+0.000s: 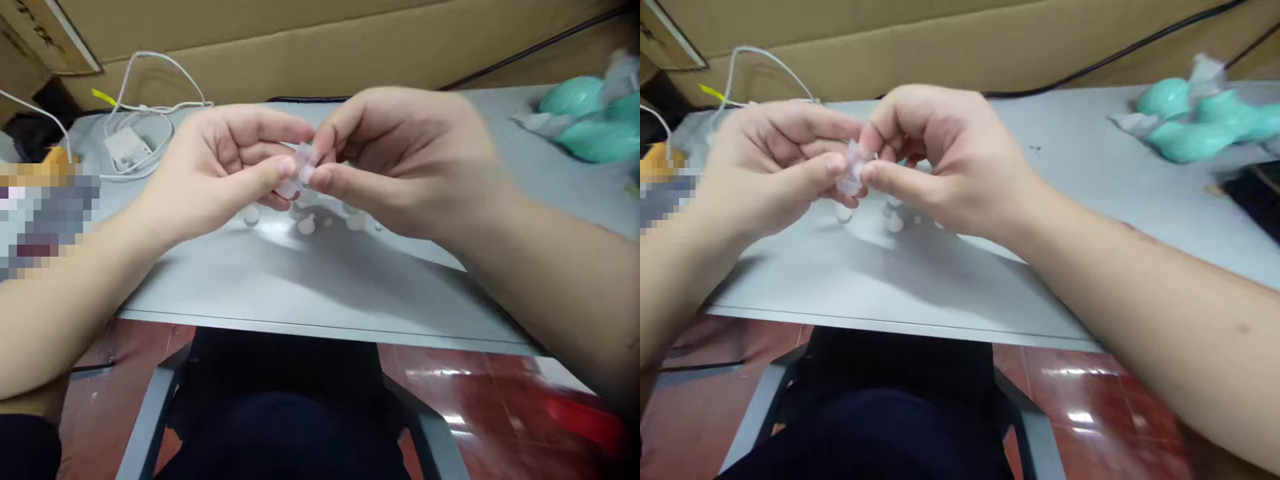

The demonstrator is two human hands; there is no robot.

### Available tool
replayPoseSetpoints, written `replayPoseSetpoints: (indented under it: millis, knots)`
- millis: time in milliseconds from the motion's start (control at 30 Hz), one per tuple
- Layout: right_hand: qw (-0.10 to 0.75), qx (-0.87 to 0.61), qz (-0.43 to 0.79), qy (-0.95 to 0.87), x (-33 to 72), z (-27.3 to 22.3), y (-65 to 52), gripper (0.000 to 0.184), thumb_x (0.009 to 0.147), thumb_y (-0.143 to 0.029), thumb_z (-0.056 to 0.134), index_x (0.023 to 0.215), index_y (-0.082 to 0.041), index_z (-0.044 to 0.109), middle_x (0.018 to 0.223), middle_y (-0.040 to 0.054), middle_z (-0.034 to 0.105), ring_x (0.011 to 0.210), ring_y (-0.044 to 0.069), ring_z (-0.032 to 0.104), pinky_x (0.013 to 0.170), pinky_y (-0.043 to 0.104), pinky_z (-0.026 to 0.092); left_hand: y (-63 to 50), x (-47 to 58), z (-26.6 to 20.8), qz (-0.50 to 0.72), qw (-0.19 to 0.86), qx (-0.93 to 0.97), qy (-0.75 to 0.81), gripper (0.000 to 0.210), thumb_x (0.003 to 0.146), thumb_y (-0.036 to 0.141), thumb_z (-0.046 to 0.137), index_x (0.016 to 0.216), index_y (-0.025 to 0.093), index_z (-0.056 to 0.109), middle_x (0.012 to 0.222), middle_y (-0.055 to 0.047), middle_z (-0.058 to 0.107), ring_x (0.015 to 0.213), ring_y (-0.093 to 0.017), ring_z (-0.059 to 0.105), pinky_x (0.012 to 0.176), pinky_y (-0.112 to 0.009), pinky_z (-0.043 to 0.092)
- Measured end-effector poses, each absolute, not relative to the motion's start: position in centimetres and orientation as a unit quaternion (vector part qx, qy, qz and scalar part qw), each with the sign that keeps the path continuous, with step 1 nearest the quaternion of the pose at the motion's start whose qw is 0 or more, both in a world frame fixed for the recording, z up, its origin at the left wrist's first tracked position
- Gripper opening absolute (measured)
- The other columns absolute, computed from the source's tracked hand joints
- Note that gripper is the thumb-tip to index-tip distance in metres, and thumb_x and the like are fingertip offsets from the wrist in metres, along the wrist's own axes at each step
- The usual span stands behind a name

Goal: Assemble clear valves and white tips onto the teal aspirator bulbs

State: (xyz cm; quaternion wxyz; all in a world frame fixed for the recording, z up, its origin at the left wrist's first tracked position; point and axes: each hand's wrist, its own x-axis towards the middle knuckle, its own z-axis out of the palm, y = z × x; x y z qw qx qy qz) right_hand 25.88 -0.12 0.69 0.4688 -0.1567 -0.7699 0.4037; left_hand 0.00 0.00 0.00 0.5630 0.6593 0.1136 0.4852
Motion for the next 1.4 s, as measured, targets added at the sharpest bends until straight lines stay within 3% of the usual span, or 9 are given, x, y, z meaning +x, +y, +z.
replayPoseSetpoints:
  millis: [100,167,400,600,700,900,1067,1200,1400]
  knots:
    - [0.438,-0.172,0.388,-0.792,26.7,0.8,0.2,0.02,0.106,-0.042,0.11,0.107,-0.028,0.096,0.104,-0.0008,0.091,0.097,0.02,0.087,0.089,0.034,0.07,-1.5,0.3,0.4,0.497,0.554,0.631,0.218,0.02,0.109,0.022,0.109,0.126,0.014,0.1,0.09,-0.002,0.095,0.075,-0.014,0.092,0.065,-0.016,0.075]
    - [0.442,-0.181,0.353,-0.805,26.9,0.8,0.2,0.023,0.108,-0.05,0.109,0.108,-0.029,0.099,0.105,0.0013,0.092,0.097,0.024,0.089,0.089,0.038,0.071,-2.0,0.3,0.7,0.49,0.554,0.622,0.256,0.02,0.11,0.023,0.107,0.127,0.016,0.099,0.088,0.0,0.093,0.076,-0.016,0.094,0.061,-0.017,0.073]
    - [0.506,-0.229,0.221,-0.802,26.4,0.5,-0.7,0.019,0.108,-0.043,0.11,0.1,-0.029,0.099,0.096,0.0026,0.092,0.084,0.022,0.082,0.083,0.037,0.068,-2.6,0.3,1.4,0.476,0.519,0.662,0.257,0.027,0.102,0.003,0.097,0.118,0.023,0.103,0.098,0.004,0.098,0.092,-0.018,0.1,0.084,-0.025,0.083]
    - [0.507,-0.179,0.181,-0.824,26.0,0.2,-0.5,0.007,0.105,-0.026,0.101,0.101,-0.031,0.099,0.096,0.0029,0.095,0.081,0.023,0.084,0.084,0.041,0.072,-2.3,0.2,0.3,0.482,0.509,0.668,0.249,0.011,0.107,0.02,0.109,0.115,0.025,0.103,0.096,0.002,0.098,0.084,-0.018,0.097,0.079,-0.025,0.082]
    - [0.501,-0.195,0.166,-0.827,26.1,0.0,-0.5,0.007,0.107,-0.029,0.098,0.1,-0.031,0.098,0.093,0.0029,0.092,0.08,0.022,0.082,0.084,0.041,0.072,-2.0,0.1,-0.1,0.471,0.515,0.67,0.252,0.025,0.101,0.037,0.118,0.117,0.026,0.102,0.097,0.0,0.097,0.088,-0.023,0.098,0.083,-0.032,0.084]
    - [0.507,-0.185,0.166,-0.825,25.9,0.2,-1.0,0.019,0.111,-0.018,0.09,0.105,-0.034,0.096,0.105,-0.0013,0.098,0.094,0.023,0.091,0.092,0.042,0.072,-2.5,0.6,0.5,0.503,0.506,0.654,0.249,0.018,0.103,0.007,0.104,0.107,0.025,0.104,0.088,0.003,0.096,0.077,-0.016,0.094,0.071,-0.022,0.077]
    - [0.514,-0.133,0.154,-0.834,25.8,0.3,-0.6,0.012,0.107,-0.025,0.103,0.1,-0.031,0.096,0.096,-0.0006,0.096,0.083,0.021,0.089,0.084,0.037,0.072,-2.9,0.9,0.8,0.505,0.514,0.639,0.27,0.014,0.098,0.014,0.11,0.102,0.026,0.103,0.085,0.004,0.094,0.079,-0.019,0.095,0.075,-0.028,0.08]
    - [0.512,-0.167,0.174,-0.824,25.8,0.1,-0.7,0.012,0.113,-0.037,0.102,0.102,-0.033,0.098,0.095,0.0011,0.095,0.082,0.023,0.086,0.09,0.04,0.077,-2.8,0.8,0.8,0.505,0.532,0.63,0.256,0.018,0.099,0.007,0.108,0.102,0.024,0.103,0.09,0.0,0.096,0.077,-0.017,0.092,0.074,-0.027,0.077]
    - [0.509,-0.17,0.193,-0.821,25.8,0.2,-1.7,0.023,0.113,-0.018,0.094,0.104,-0.039,0.098,0.103,-0.0023,0.097,0.09,0.025,0.09,0.091,0.044,0.076,-2.4,0.8,1.0,0.496,0.535,0.63,0.269,0.014,0.093,0.011,0.106,0.096,0.023,0.101,0.083,0.002,0.092,0.069,-0.014,0.085,0.066,-0.026,0.07]
